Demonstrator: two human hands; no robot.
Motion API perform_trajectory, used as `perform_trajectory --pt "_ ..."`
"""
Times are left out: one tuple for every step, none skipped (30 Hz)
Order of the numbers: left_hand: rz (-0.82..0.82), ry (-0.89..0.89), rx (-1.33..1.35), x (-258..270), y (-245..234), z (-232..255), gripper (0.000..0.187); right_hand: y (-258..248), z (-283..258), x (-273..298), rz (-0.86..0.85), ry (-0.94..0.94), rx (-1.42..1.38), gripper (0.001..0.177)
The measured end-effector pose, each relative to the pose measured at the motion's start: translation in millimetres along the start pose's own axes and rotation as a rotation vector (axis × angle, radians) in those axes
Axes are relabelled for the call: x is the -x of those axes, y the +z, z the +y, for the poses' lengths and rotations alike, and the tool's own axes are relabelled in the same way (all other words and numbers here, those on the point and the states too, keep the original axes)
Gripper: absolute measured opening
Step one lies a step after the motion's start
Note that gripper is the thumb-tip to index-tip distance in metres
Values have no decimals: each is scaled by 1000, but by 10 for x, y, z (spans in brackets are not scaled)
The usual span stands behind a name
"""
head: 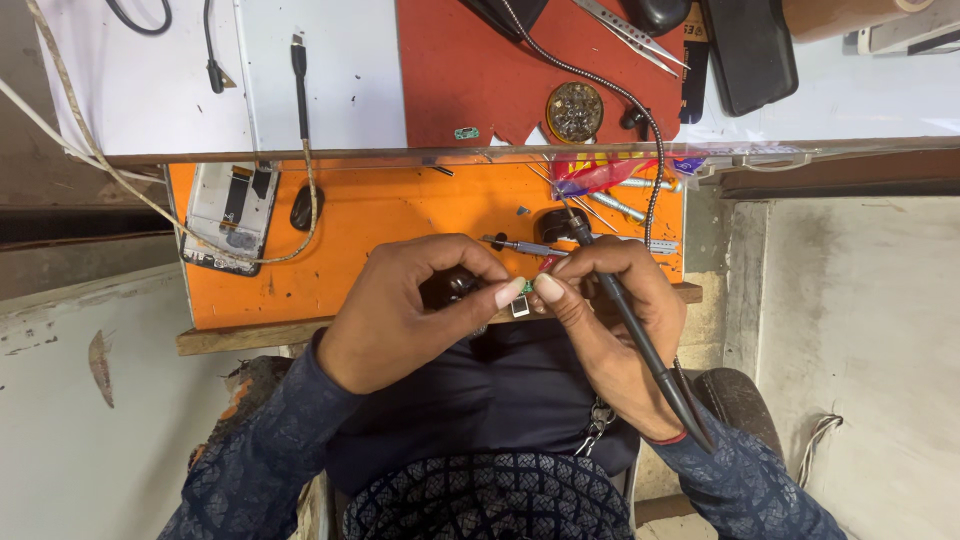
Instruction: The person uses a soldering iron to apply solder to a small green circuit board. They then attach a black earbud to the board and inspect the assembly.
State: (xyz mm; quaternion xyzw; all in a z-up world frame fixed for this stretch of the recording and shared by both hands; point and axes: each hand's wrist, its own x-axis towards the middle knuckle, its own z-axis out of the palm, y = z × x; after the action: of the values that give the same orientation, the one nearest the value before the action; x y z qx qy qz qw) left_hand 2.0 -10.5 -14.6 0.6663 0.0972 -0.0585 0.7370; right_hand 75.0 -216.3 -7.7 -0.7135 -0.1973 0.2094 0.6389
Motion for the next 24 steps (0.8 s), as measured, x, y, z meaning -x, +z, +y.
perform_trajectory --pt "-7 -5 -1 0 -5 6 15 -2 -1 -4 0 0 2 17" --pt "-14 -9 -1 -2 -9 9 15 -6 -1 -7 0 0 4 16" --pt "-10 -39 -21 -4 -12 8 16 -11 -1 -10 9 5 5 17" --pt "-6 -69 -41 -7 -16 3 17 -16 1 -13 18 10 6 17" --pt "-2 -100 -60 -6 -19 -7 18 -20 3 -14 27 15 7 17" --pt "-13 -108 -25 -4 -16 -21 19 -20 5 -12 32 11 19 17" --pt "-24 -115 9 -6 -10 -37 20 -17 7 -12 38 6 31 17" --pt "-34 -122 43 -10 -8 -57 22 -14 9 -15 44 0 44 17" --pt "-48 -90 59 -18 -15 -79 22 -12 9 -15 45 -1 43 17" --pt "-63 -59 75 -27 -26 -104 22 -10 9 -15 46 -2 42 17" --pt "-77 -26 90 -38 -31 -130 22 -10 9 -21 46 -5 41 17" --pt "-91 -52 159 -43 -29 -157 22 -9 8 -24 38 -8 27 17" --pt "-105 -77 228 -47 -27 -186 22 -7 12 -29 30 -12 14 17" --pt "-119 -102 296 -50 -25 -215 22 -7 16 -35 22 -15 0 17" --pt "-96 -139 295 -56 -23 -246 23 -10 22 -39 22 -5 -4 16" --pt "-73 -176 294 -57 -22 -273 23 -14 29 -44 22 6 -8 16" --pt "-52 -203 289 -84 -32 -297 23 -25 41 -76 24 6 -10 18" --pt "-23 -193 264 -102 -43 -318 23 -40 56 -115 42 -7 -60 23" --pt "8 -186 241 -108 -54 -341 24 -61 74 -157 58 -19 -110 28" --pt "38 -178 218 -115 -66 -368 24 -84 93 -199 74 -30 -161 33" --pt "63 -166 251 -126 -78 -401 24 -113 109 -238 120 -55 -182 32" --pt "87 -154 285 -144 -88 -439 23 -161 115 -281 166 -80 -204 31" --pt "109 -140 318 -165 -96 -477 22 -216 113 -327 213 -107 -225 30" --pt "132 -140 347 -173 -99 -513 21 -270 102 -379 248 -121 -230 25"
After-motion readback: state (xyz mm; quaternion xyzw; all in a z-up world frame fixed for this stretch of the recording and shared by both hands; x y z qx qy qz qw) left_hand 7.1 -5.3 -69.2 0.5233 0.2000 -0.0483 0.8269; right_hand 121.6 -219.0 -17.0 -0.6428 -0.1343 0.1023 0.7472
